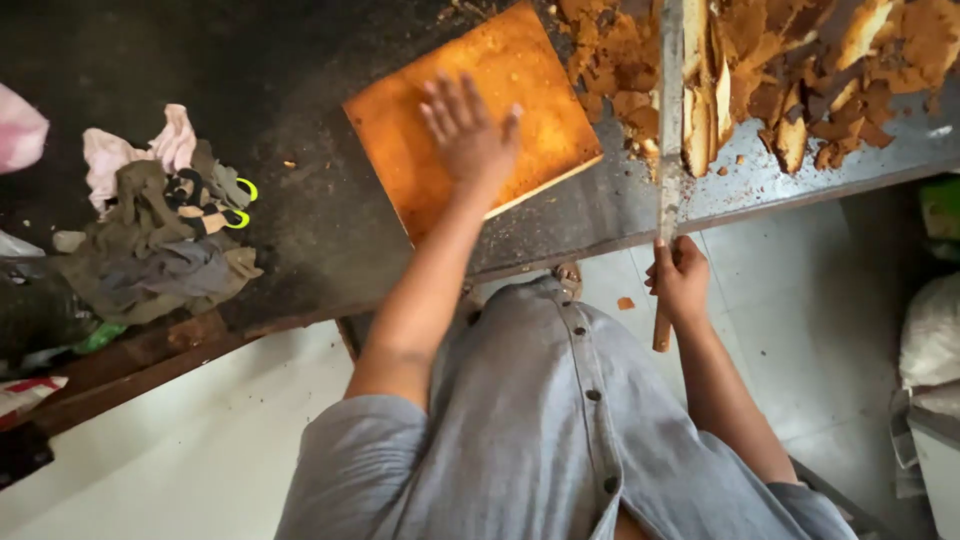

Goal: The person trims the crusts from the sides and faces of a large rectangular cake using a long knife, rotating the cake, brushing away loose crumbs by hand, and lifting the trimmed cake.

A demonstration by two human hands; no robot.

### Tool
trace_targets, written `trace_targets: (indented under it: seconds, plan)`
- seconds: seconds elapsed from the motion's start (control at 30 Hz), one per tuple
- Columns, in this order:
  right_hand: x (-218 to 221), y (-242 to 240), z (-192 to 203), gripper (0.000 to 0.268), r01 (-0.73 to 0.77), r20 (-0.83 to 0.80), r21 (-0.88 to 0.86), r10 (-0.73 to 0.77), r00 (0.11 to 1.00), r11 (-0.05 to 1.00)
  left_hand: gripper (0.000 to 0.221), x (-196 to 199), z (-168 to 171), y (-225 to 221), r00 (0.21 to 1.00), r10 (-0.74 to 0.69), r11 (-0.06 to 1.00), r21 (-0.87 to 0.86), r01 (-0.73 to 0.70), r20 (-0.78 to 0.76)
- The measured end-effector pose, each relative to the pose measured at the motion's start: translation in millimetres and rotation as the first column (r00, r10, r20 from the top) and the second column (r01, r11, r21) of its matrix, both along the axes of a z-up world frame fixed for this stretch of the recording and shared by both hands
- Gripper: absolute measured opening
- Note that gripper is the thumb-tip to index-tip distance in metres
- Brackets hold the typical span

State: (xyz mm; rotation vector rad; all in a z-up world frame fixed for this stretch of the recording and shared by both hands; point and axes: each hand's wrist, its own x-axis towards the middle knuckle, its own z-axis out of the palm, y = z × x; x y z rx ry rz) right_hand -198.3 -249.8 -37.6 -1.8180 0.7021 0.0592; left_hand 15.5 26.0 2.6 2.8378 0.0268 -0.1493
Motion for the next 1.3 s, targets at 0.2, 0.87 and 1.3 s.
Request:
trace_targets:
  seconds: [0.2, 0.87, 1.3]
  plan:
    - [15.6, 12.7, 1.1, 0.029, -0.075, 0.026, 0.024, 0.074, 0.997, 0.997, 0.090, 12.4, -17.5, 4.6, 0.989, -0.148, 0.987, 0.051, 0.150, -0.028]
    - [148.6, -5.2, -27.2, 0.057, -0.141, 0.070, -0.908, 0.474, 0.878, 0.396, 0.093, -13.9, -25.0, 20.2, 0.935, -0.349, 0.937, 0.034, 0.347, 0.064]
    - [205.0, 85.5, -29.1, 0.048, -0.323, 0.063, -0.662, 0.479, 0.876, 0.677, 0.088, -68.2, -76.9, 155.1, 0.844, 0.503, 0.315, -0.869, -0.381, -0.188]
